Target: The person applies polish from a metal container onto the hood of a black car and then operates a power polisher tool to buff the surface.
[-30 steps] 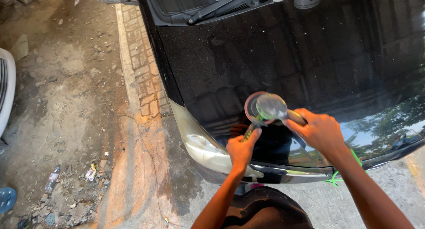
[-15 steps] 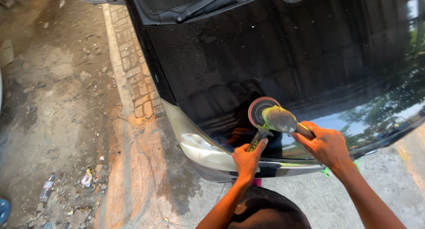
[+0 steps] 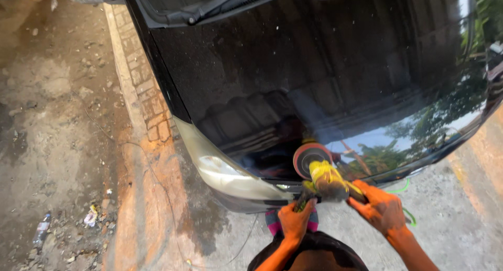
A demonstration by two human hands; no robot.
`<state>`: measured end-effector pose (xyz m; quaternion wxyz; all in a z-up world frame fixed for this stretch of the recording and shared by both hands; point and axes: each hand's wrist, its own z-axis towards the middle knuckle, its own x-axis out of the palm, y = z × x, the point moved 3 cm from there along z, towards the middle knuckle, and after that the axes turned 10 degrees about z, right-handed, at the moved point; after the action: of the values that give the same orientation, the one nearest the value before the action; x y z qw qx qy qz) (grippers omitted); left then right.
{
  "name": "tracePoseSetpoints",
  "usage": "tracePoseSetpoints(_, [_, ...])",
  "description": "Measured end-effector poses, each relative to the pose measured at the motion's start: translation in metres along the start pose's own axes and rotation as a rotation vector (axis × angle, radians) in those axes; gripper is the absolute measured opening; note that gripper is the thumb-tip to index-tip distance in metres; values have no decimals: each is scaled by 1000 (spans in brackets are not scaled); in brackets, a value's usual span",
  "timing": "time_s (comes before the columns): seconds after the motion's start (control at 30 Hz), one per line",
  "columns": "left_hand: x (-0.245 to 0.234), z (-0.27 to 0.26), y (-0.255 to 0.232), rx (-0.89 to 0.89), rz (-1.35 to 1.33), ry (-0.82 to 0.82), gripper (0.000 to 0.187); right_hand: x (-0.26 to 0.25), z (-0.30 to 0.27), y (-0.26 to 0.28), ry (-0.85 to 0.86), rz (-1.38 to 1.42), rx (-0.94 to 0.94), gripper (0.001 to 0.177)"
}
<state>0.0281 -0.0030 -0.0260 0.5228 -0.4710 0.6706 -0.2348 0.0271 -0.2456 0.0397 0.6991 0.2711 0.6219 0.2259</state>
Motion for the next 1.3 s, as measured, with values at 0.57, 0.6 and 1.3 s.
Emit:
tracePoseSetpoints(0.57, [-72, 22, 41, 51, 99, -6, 56, 63, -21, 44, 16, 103, -16, 47])
tracePoseSetpoints(0.6, [-80, 25, 47, 52, 58, -16, 55, 70, -18, 52, 25, 127, -34, 48])
tracePoseSetpoints(1.3, [-89, -5, 88, -18, 255, -41, 54, 100, -57, 41, 91, 251, 33, 44])
